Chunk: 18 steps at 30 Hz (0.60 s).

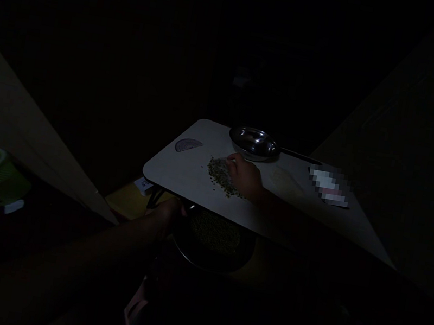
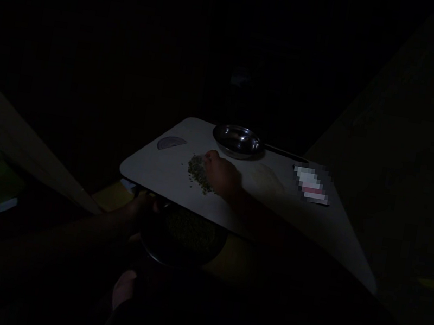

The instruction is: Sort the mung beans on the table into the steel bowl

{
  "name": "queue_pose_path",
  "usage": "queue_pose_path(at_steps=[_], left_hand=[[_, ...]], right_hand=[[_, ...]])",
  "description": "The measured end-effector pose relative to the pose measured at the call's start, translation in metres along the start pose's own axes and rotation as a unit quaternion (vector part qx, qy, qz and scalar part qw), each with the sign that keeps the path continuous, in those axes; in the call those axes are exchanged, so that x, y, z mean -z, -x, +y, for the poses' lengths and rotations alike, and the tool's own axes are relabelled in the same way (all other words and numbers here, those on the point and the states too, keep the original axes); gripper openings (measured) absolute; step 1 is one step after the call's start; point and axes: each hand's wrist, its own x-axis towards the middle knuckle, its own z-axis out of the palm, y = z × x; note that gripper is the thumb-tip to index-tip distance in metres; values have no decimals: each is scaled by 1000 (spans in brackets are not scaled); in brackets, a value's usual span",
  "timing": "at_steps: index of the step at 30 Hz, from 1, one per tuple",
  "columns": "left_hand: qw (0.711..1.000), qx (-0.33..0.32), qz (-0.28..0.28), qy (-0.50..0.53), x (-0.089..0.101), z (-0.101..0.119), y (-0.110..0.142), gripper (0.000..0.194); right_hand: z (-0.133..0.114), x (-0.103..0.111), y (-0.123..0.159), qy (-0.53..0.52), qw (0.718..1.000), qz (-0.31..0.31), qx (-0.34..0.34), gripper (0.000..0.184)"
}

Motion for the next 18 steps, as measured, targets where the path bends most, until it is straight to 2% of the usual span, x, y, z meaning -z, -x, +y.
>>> queue_pose_path(at_steps=[5,11,18], left_hand=[[1000,8,21,-13,0,1,3,12],[999,-13,37,-23,0,-3,-6,11],[1000,-2,15,-17,2,-2,-5,10]], right_hand=[[1,-3,4,16,1000,-2,3,32],[-14,0,4,-14,1000,-6,14,30],[-16,10,15,-70,997,15,27,28]])
